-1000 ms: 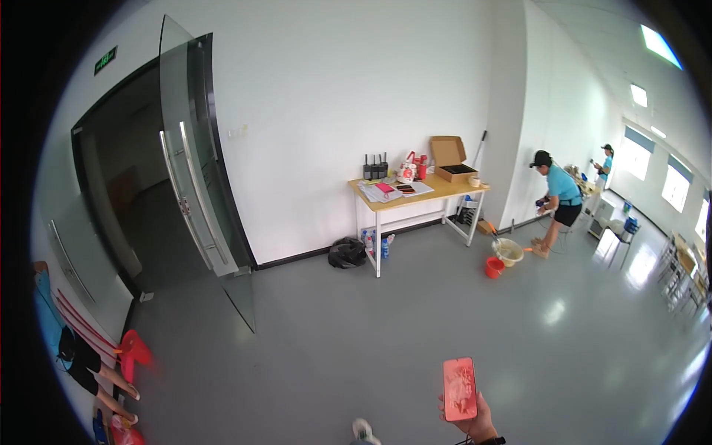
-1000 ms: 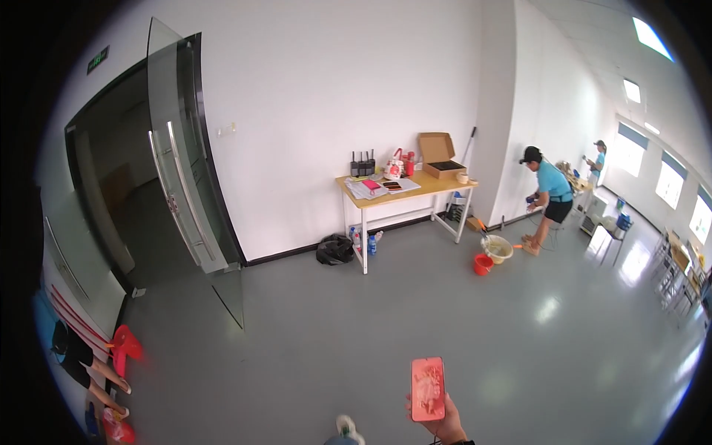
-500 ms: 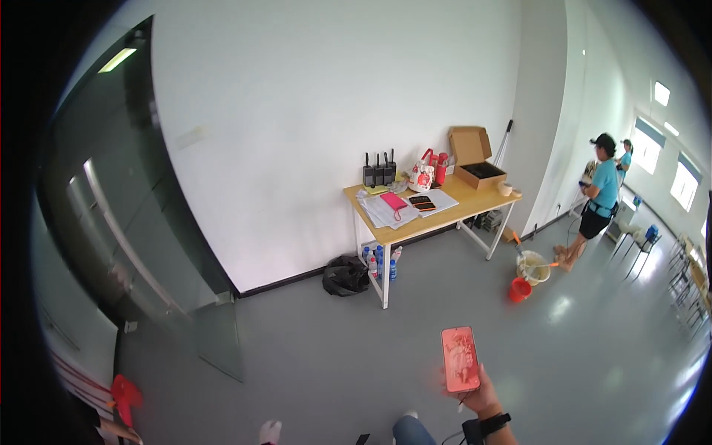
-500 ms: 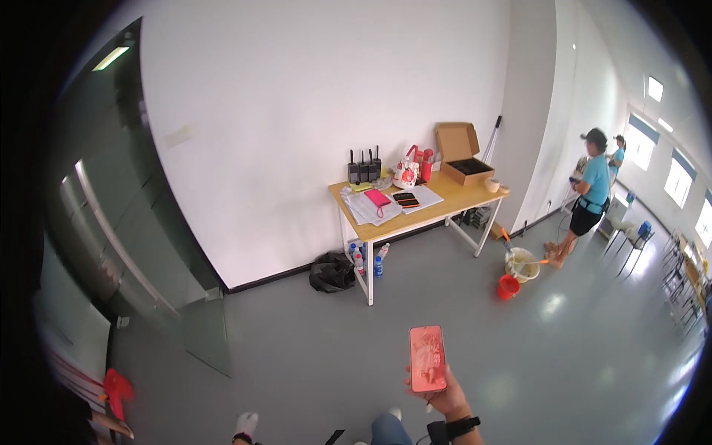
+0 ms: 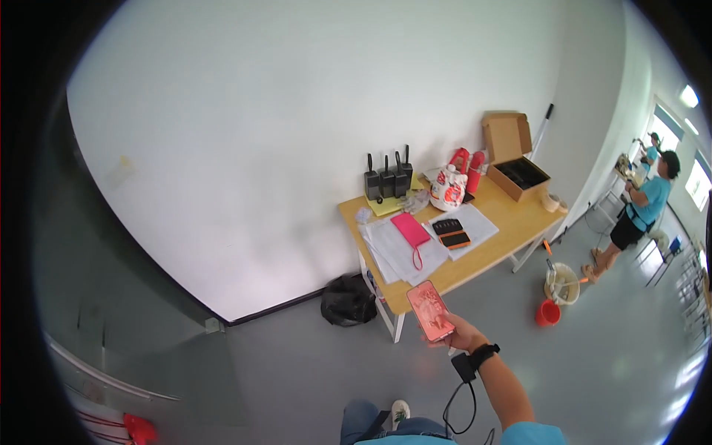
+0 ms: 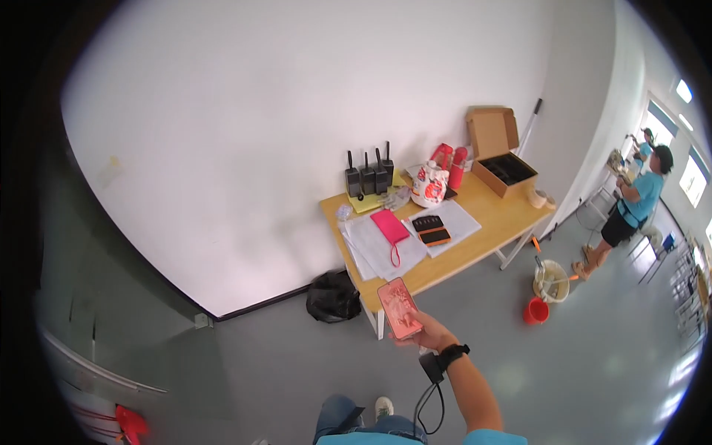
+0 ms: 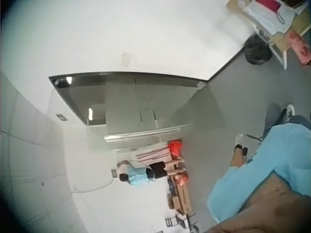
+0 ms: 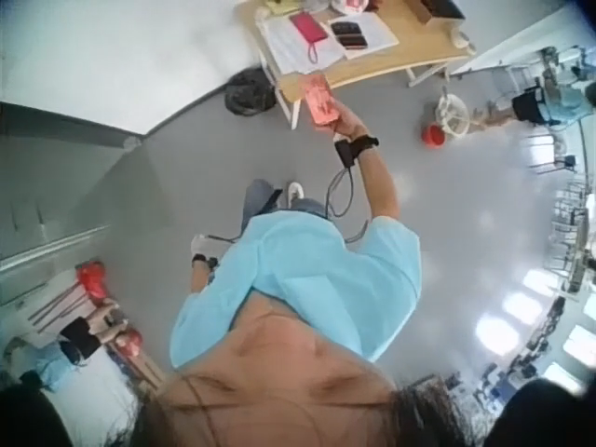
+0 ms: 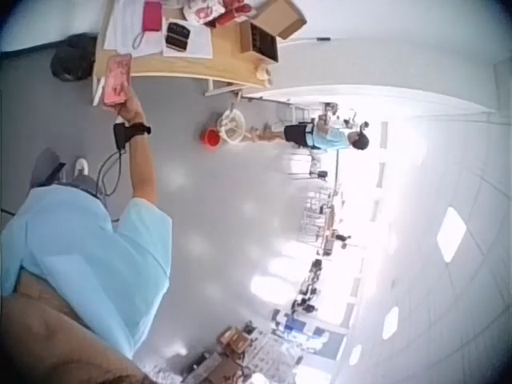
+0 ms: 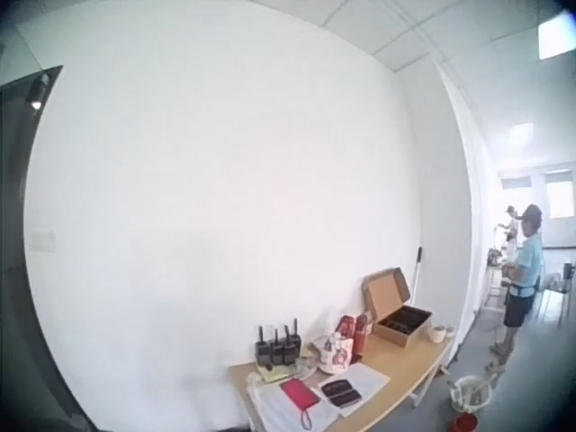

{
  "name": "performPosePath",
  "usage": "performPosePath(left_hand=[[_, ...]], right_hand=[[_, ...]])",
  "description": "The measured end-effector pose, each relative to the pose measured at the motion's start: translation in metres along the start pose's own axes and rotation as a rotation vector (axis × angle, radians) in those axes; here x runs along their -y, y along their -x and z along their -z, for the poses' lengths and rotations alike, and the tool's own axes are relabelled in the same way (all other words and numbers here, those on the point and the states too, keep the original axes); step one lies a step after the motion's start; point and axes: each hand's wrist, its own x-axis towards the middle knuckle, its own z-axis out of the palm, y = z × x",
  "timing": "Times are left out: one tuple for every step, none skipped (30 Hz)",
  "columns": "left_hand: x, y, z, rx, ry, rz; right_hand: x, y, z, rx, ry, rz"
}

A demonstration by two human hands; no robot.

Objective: The person sorts items from a trash bag, discards a small object into a red bucket, and sweeps the floor using a broom.

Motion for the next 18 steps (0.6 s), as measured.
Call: performPosePath(left_hand=[[0.015,0.010,-0.019,-0.478,-0.398,-0.473],[-0.005,0.007,-0.012,-0.357,-0.338,-0.257],[-0.034,0.006,-0.008,-0.225,-0.307,-0.020],[-0.065,0.006,-0.004,-0.097,-0.314,0.204],[-0.089,0.001,-0.001,-0.067,-0.290,0.273],[-0.114,-0.015,-0.004,-0.071,-0.239,0.257],[-0.144,-0.031,-0.007,-0.072,-0.180,0.232],[-0.170,-0.042,-0.003,-0.082,-0.140,0.212],[-0.189,-0.059,0.002,-0.091,-0.098,0.194],[-0.212,-0.068,0.005,-0.105,-0.050,0.167],[-0.234,-0.080,0.014,-0.124,-0.011,0.136],[-0.259,-0.096,0.025,-0.131,0.028,0.109],[-0.280,-0.108,0.030,-0.131,0.070,0.082],[-0.294,-0.117,0.038,-0.139,0.113,0.056],[-0.309,-0.128,0.049,-0.146,0.151,0.021],[-0.325,-0.139,0.059,-0.151,0.168,-0.007],[-0.339,-0.147,0.063,-0.151,0.179,-0.021],[-0.364,-0.149,0.051,-0.136,0.154,-0.015]], right_hand=[[0.016,-0.030,0.012,0.004,0.005,-0.031],[0.034,-0.057,0.027,-0.002,0.016,-0.037],[0.050,-0.080,0.045,-0.075,0.040,-0.060],[0.060,-0.101,0.066,-0.154,0.053,-0.084],[0.064,-0.126,0.082,-0.126,0.053,-0.085],[0.062,-0.148,0.097,-0.137,0.035,-0.094],[0.067,-0.174,0.106,-0.162,0.033,-0.130],[0.071,-0.196,0.116,-0.190,0.032,-0.165],[0.071,-0.214,0.125,-0.206,-0.005,-0.171],[0.071,-0.230,0.128,-0.209,-0.003,-0.185],[0.076,-0.246,0.130,-0.249,-0.009,-0.223],[0.085,-0.257,0.134,-0.300,-0.019,-0.246],[0.093,-0.264,0.137,-0.287,-0.033,-0.249],[0.097,-0.273,0.139,-0.302,-0.046,-0.246],[0.100,-0.284,0.140,-0.304,-0.110,-0.282],[0.101,-0.295,0.140,-0.304,-0.174,-0.319],[0.101,-0.302,0.141,-0.325,-0.191,-0.264],[0.104,-0.302,0.148,-0.354,-0.191,-0.264]])
